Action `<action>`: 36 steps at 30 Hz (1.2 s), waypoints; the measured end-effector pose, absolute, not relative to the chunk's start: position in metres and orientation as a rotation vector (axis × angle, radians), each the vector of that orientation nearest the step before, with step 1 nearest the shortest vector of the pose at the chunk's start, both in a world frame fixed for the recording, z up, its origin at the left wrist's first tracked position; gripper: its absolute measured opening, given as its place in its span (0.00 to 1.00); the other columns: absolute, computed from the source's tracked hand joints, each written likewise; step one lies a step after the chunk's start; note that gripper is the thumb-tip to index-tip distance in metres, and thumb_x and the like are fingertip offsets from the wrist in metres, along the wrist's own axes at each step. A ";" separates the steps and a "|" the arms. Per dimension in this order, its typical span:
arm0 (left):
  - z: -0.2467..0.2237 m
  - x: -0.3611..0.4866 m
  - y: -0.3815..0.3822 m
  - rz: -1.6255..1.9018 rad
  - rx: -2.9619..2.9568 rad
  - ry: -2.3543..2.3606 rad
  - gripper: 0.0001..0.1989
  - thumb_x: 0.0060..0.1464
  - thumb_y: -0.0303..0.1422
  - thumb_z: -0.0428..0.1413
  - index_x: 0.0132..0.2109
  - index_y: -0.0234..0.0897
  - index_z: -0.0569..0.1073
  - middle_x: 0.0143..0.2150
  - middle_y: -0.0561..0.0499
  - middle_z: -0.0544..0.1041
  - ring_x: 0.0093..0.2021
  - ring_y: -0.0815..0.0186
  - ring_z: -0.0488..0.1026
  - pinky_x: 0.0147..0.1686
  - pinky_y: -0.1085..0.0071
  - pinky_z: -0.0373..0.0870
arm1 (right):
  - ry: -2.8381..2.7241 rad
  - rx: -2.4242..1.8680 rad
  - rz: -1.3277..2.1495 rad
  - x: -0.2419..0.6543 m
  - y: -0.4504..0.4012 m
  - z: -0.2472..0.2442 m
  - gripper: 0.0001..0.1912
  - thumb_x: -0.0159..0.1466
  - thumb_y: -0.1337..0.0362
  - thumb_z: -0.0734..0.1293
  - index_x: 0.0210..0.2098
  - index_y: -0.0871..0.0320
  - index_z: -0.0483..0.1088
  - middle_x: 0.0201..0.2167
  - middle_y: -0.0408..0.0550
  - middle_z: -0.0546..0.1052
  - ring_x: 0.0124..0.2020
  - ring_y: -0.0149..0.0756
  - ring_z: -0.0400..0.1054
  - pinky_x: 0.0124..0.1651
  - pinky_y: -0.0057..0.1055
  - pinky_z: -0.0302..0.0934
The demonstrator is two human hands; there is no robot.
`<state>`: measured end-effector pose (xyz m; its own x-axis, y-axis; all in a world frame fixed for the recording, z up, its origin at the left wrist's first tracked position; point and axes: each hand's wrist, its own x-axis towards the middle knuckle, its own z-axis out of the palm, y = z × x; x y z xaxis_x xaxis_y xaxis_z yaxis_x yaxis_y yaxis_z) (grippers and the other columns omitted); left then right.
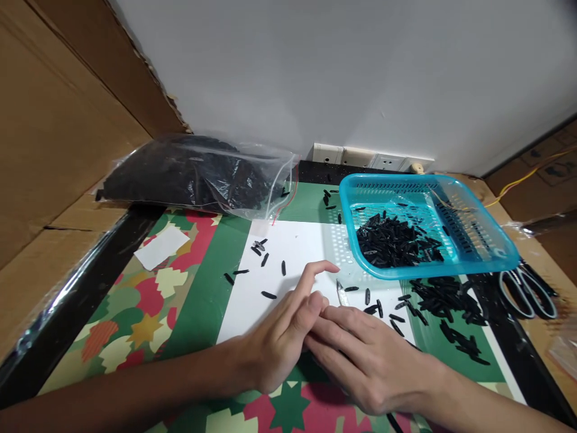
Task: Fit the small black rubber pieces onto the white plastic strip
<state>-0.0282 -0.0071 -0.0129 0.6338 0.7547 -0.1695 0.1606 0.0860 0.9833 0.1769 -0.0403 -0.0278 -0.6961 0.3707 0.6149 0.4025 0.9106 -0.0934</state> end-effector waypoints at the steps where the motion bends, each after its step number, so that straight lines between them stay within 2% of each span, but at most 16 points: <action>1: -0.013 -0.027 -0.006 0.516 1.382 0.819 0.29 0.76 0.54 0.39 0.72 0.45 0.57 0.31 0.55 0.67 0.30 0.64 0.63 0.29 0.71 0.64 | -2.393 -0.527 -0.065 0.178 -0.039 -0.027 0.14 0.72 0.74 0.64 0.50 0.76 0.79 0.49 0.65 0.84 0.53 0.51 0.78 0.56 0.42 0.78; 4: -0.012 -0.022 -0.002 0.470 1.197 0.794 0.28 0.74 0.57 0.40 0.69 0.46 0.59 0.31 0.57 0.65 0.29 0.66 0.58 0.26 0.75 0.58 | -2.316 -0.471 -0.049 0.181 -0.034 -0.022 0.15 0.71 0.75 0.62 0.45 0.73 0.82 0.44 0.62 0.85 0.45 0.44 0.79 0.51 0.35 0.79; 7: -0.010 -0.021 0.003 0.410 1.197 0.777 0.24 0.74 0.56 0.42 0.61 0.44 0.64 0.31 0.57 0.62 0.29 0.67 0.57 0.26 0.75 0.58 | -2.233 -0.479 -0.008 0.187 -0.033 -0.016 0.17 0.71 0.74 0.61 0.40 0.71 0.82 0.40 0.60 0.85 0.42 0.41 0.78 0.47 0.33 0.79; 10: -0.011 -0.022 0.007 0.352 1.255 0.764 0.20 0.75 0.53 0.46 0.47 0.41 0.67 0.29 0.58 0.58 0.29 0.68 0.55 0.26 0.76 0.55 | -2.191 -0.544 -0.001 0.196 -0.031 -0.010 0.17 0.72 0.73 0.60 0.44 0.71 0.82 0.41 0.60 0.85 0.43 0.43 0.79 0.46 0.37 0.80; 12: -0.012 -0.023 0.008 0.336 1.284 0.744 0.20 0.75 0.51 0.48 0.42 0.40 0.66 0.29 0.58 0.57 0.29 0.69 0.54 0.25 0.76 0.53 | -2.204 -0.574 0.009 0.202 -0.029 -0.007 0.17 0.73 0.72 0.60 0.47 0.73 0.80 0.43 0.62 0.85 0.44 0.46 0.80 0.45 0.39 0.80; 18: -0.017 -0.022 0.007 0.316 1.280 0.745 0.22 0.74 0.52 0.48 0.39 0.39 0.66 0.28 0.59 0.58 0.28 0.70 0.54 0.26 0.74 0.53 | -2.218 -0.615 0.145 0.212 -0.024 -0.012 0.16 0.74 0.74 0.60 0.53 0.75 0.76 0.44 0.66 0.84 0.49 0.48 0.81 0.46 0.39 0.80; 21: -0.020 -0.022 0.005 0.351 1.242 0.757 0.23 0.75 0.53 0.48 0.37 0.39 0.64 0.27 0.59 0.57 0.26 0.71 0.53 0.25 0.74 0.52 | -2.092 -0.640 0.246 0.208 -0.024 -0.021 0.14 0.72 0.79 0.64 0.54 0.73 0.75 0.41 0.63 0.83 0.44 0.45 0.80 0.44 0.37 0.78; 24: -0.020 -0.022 0.004 0.367 1.224 0.742 0.22 0.75 0.53 0.47 0.42 0.39 0.67 0.26 0.61 0.56 0.25 0.71 0.51 0.25 0.74 0.51 | -1.940 -0.734 0.440 0.204 -0.026 -0.025 0.15 0.69 0.81 0.67 0.54 0.69 0.74 0.39 0.58 0.83 0.41 0.41 0.78 0.42 0.35 0.76; 29: -0.016 -0.021 0.004 0.398 1.194 0.711 0.21 0.75 0.53 0.47 0.44 0.39 0.68 0.25 0.61 0.56 0.25 0.71 0.51 0.25 0.74 0.51 | -1.806 -0.856 0.669 0.205 -0.030 -0.025 0.16 0.69 0.79 0.70 0.54 0.62 0.74 0.41 0.53 0.83 0.40 0.37 0.78 0.42 0.33 0.74; 36: -0.016 -0.020 0.002 0.453 1.114 0.701 0.20 0.74 0.52 0.50 0.43 0.40 0.67 0.25 0.62 0.57 0.24 0.73 0.50 0.23 0.75 0.50 | -1.749 -0.921 0.728 0.208 -0.037 -0.028 0.18 0.69 0.79 0.70 0.56 0.59 0.73 0.43 0.50 0.82 0.40 0.35 0.78 0.44 0.32 0.74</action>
